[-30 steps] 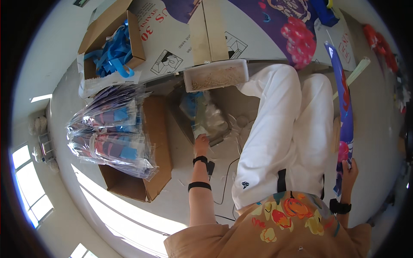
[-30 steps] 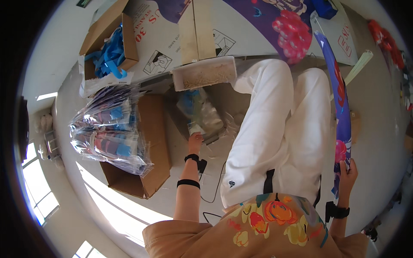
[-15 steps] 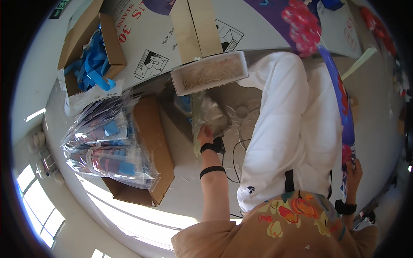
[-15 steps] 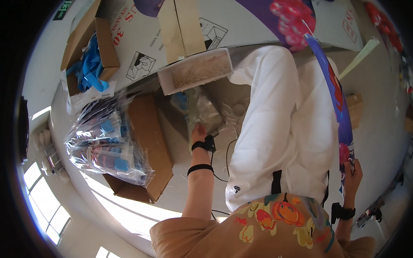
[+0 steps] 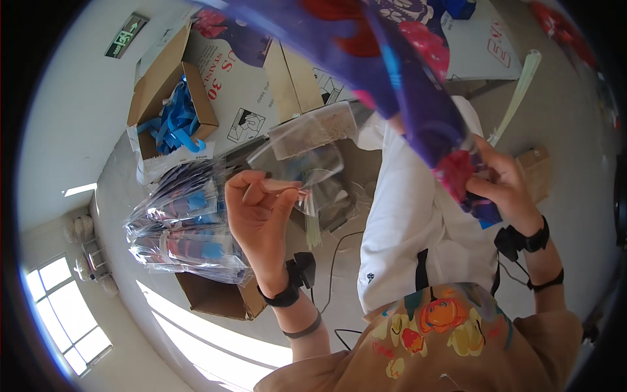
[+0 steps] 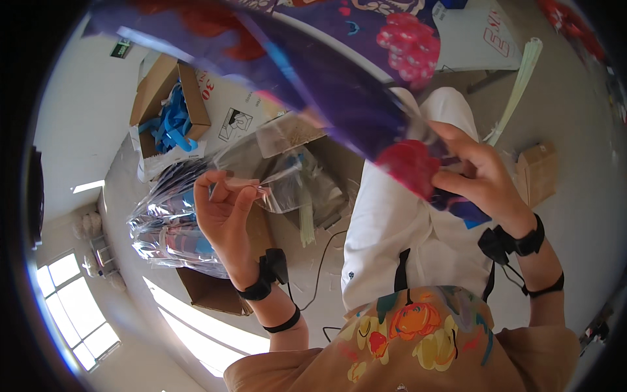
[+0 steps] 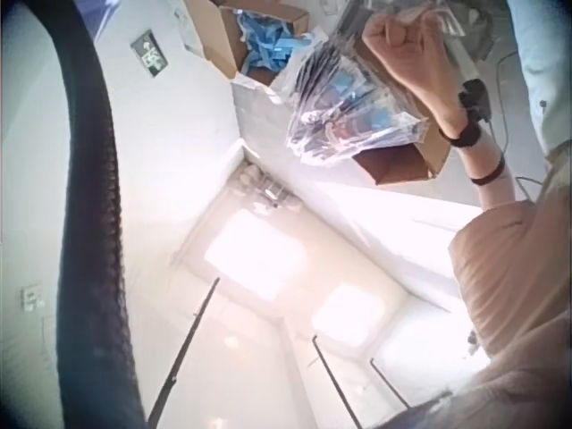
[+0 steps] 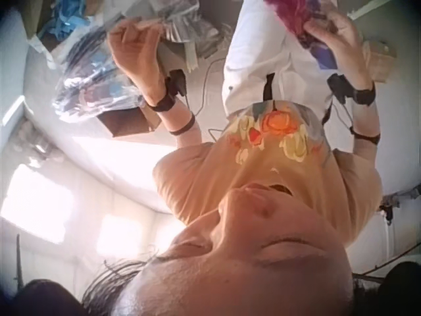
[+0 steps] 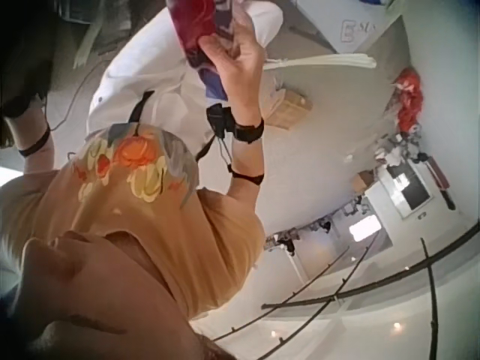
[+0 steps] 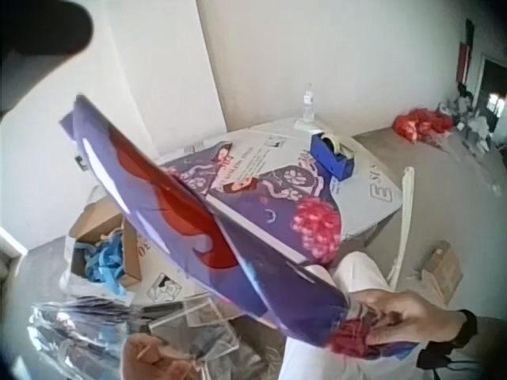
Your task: Assembling a character-themed kite by attaching plastic support sticks and adhesive ribbons.
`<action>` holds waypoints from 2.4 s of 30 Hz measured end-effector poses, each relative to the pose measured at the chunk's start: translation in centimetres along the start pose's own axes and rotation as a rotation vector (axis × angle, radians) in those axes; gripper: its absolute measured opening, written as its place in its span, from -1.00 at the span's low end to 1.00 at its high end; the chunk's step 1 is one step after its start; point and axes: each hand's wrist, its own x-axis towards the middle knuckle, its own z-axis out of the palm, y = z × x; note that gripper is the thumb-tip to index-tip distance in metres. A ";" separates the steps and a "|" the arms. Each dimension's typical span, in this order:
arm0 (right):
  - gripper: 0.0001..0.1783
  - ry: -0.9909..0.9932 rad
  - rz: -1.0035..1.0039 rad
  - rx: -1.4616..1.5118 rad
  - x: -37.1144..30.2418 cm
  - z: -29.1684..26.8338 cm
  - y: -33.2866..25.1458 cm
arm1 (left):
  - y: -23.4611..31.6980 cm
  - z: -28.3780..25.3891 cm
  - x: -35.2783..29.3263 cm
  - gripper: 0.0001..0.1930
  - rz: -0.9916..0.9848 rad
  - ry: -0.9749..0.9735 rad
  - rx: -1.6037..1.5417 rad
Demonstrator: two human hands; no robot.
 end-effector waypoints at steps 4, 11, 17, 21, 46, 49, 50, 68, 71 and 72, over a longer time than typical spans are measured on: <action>-0.45 -0.317 -0.511 0.068 3.7 4.3 -5.5 | 4.9 6.5 2.0 -0.61 0.144 -0.306 -0.194; -0.73 -0.201 -0.616 0.131 3.3 4.7 -10.5 | 5.9 11.8 0.9 0.17 0.399 -0.262 -0.353; -0.77 0.509 -0.479 0.310 -1.5 1.0 -19.3 | -3.1 7.2 -3.5 -0.68 -0.190 -0.662 0.348; -0.83 0.449 -0.909 0.290 -0.2 -9.2 -19.0 | -10.6 0.8 -5.3 -0.80 -0.330 -0.542 0.276; -0.76 0.408 -0.203 -0.307 -6.2 -10.4 2.4 | -8.8 12.7 -1.2 -0.60 -0.540 -0.363 -0.662; -0.78 0.455 -0.050 -0.223 -10.8 -10.5 6.9 | -9.3 13.3 -1.3 -0.63 -0.572 -0.339 -0.708; -0.78 0.473 0.005 -0.174 -11.6 -9.7 7.3 | -9.5 13.3 -1.4 -0.64 -0.578 -0.342 -0.757; -0.70 0.334 0.080 0.050 -10.3 -3.7 4.1 | -6.9 12.9 -2.6 -0.88 0.249 0.141 0.479; -0.65 0.122 0.152 0.364 -8.1 -2.6 2.7 | -6.7 14.0 -3.2 -0.79 0.676 0.130 0.747; -0.64 -0.040 0.183 0.480 -6.8 -2.0 2.3 | -6.5 14.2 -3.8 -0.78 0.735 0.130 0.772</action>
